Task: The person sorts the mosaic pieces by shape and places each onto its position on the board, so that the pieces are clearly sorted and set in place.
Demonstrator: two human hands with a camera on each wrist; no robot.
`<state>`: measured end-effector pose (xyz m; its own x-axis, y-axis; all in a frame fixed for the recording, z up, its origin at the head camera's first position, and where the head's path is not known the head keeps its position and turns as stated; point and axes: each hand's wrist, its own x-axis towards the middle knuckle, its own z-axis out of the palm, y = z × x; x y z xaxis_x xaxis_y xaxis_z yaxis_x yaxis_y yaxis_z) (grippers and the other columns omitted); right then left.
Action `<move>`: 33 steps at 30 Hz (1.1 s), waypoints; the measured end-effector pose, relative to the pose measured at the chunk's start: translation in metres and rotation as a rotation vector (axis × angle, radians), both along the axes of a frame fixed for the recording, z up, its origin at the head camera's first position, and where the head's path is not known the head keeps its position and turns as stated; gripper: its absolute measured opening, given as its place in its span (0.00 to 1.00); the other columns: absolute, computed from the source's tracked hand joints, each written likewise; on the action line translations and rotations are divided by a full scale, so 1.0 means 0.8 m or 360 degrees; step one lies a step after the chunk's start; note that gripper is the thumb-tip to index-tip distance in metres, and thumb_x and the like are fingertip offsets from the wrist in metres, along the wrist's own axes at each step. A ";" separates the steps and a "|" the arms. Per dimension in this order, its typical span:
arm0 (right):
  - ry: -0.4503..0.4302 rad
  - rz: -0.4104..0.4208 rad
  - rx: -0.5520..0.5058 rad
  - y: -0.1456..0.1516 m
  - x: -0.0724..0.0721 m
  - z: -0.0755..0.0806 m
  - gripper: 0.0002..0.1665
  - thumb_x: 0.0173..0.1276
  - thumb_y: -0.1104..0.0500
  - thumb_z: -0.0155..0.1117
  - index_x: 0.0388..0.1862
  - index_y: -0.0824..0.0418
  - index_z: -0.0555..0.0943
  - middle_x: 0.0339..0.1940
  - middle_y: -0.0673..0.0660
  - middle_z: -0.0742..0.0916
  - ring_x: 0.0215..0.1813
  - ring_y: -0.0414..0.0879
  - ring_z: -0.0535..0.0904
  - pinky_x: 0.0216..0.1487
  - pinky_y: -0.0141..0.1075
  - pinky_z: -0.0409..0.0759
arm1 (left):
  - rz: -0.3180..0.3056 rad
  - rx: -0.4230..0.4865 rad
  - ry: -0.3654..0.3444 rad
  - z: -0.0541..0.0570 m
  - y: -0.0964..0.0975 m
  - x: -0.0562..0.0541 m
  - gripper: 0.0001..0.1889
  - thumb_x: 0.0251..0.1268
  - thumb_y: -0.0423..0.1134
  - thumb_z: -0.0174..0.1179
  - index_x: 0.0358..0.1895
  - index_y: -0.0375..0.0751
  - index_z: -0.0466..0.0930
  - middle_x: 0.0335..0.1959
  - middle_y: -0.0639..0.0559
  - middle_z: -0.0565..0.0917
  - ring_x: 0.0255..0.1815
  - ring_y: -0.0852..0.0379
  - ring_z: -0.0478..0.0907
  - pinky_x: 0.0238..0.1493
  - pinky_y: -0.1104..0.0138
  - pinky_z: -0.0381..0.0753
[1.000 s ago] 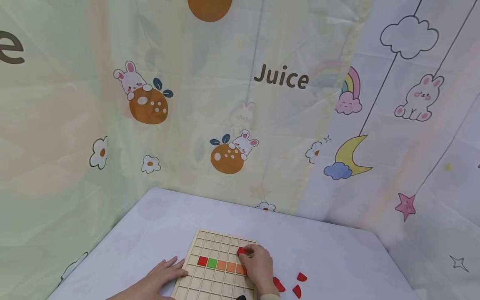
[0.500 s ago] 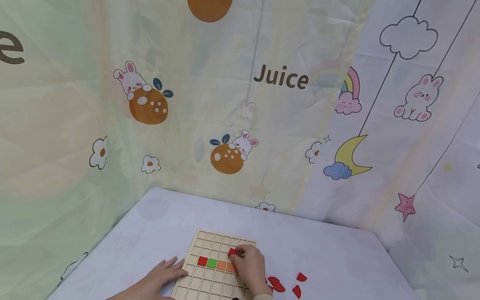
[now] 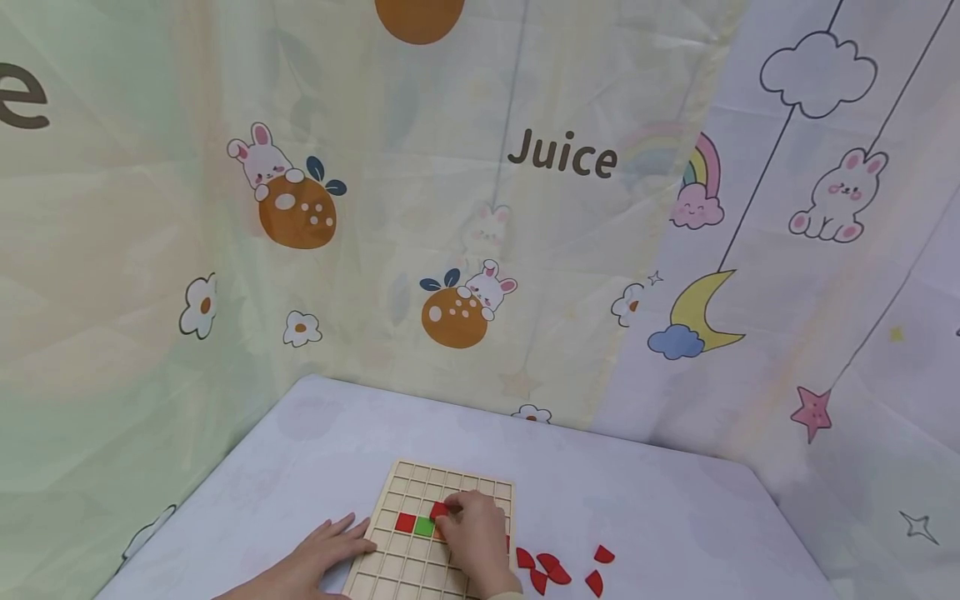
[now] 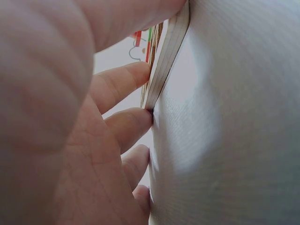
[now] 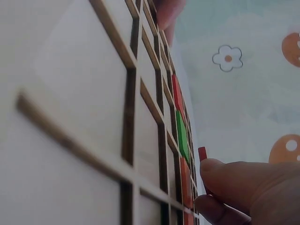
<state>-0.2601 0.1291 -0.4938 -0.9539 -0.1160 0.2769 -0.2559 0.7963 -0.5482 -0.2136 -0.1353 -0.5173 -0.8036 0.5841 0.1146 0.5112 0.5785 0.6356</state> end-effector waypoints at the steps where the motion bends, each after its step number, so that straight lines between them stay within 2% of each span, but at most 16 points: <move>1: 0.0008 0.0010 0.0003 -0.002 0.000 0.000 0.10 0.55 0.54 0.77 0.36 0.53 0.87 0.33 0.43 0.85 0.39 0.40 0.80 0.42 0.40 0.81 | 0.0003 -0.0004 -0.0008 0.001 0.000 0.000 0.35 0.53 0.63 0.67 0.63 0.50 0.75 0.71 0.35 0.67 0.71 0.26 0.55 0.63 0.29 0.49; 5: 0.0028 0.0053 -0.0007 -0.009 0.002 0.000 0.10 0.55 0.54 0.77 0.36 0.53 0.87 0.31 0.42 0.85 0.35 0.36 0.79 0.36 0.35 0.80 | 0.0012 -0.0020 -0.0008 0.001 0.000 0.000 0.35 0.53 0.63 0.66 0.63 0.51 0.75 0.71 0.36 0.67 0.72 0.26 0.55 0.64 0.30 0.50; 9: 0.0018 0.0076 -0.0010 -0.016 0.006 -0.001 0.10 0.56 0.54 0.77 0.35 0.53 0.87 0.31 0.42 0.83 0.31 0.33 0.78 0.32 0.32 0.77 | 0.0010 -0.0038 0.0054 -0.001 -0.001 0.000 0.35 0.53 0.63 0.66 0.63 0.51 0.75 0.70 0.35 0.68 0.70 0.25 0.57 0.63 0.30 0.52; 12: 0.0016 0.0098 -0.0007 -0.021 0.009 -0.002 0.09 0.56 0.54 0.76 0.35 0.52 0.86 0.31 0.42 0.83 0.31 0.33 0.77 0.31 0.31 0.76 | 0.0001 -0.0054 0.0109 -0.003 -0.002 -0.001 0.34 0.55 0.62 0.66 0.63 0.51 0.75 0.69 0.34 0.69 0.69 0.25 0.59 0.61 0.30 0.55; 18: 0.0027 0.0124 0.0003 -0.027 0.011 -0.003 0.09 0.55 0.55 0.77 0.36 0.52 0.87 0.32 0.41 0.83 0.32 0.35 0.73 0.30 0.30 0.73 | -0.0013 -0.0038 0.0093 -0.004 -0.001 -0.004 0.32 0.56 0.62 0.65 0.63 0.52 0.75 0.70 0.35 0.69 0.70 0.25 0.58 0.61 0.28 0.54; 27: 0.0099 0.0185 0.0064 -0.041 0.011 0.000 0.10 0.55 0.53 0.77 0.37 0.51 0.88 0.35 0.42 0.85 0.41 0.41 0.78 0.43 0.39 0.76 | -0.0004 -0.0080 0.0181 -0.001 -0.002 -0.003 0.34 0.54 0.61 0.67 0.63 0.49 0.75 0.68 0.33 0.70 0.68 0.24 0.60 0.60 0.30 0.57; 29: 0.0086 0.0179 0.0067 -0.043 0.011 0.000 0.10 0.55 0.52 0.77 0.37 0.50 0.88 0.35 0.42 0.84 0.42 0.42 0.78 0.45 0.41 0.76 | -0.0010 -0.0075 0.0168 -0.001 -0.001 -0.003 0.34 0.55 0.61 0.67 0.63 0.49 0.75 0.68 0.33 0.69 0.68 0.23 0.60 0.60 0.29 0.57; 33: 0.0042 0.0164 0.0053 -0.048 0.013 -0.003 0.10 0.55 0.53 0.77 0.36 0.49 0.88 0.36 0.41 0.84 0.43 0.43 0.79 0.48 0.45 0.77 | 0.0009 -0.0051 0.0050 -0.002 0.000 -0.003 0.34 0.55 0.62 0.66 0.63 0.52 0.75 0.70 0.35 0.68 0.70 0.25 0.57 0.62 0.29 0.53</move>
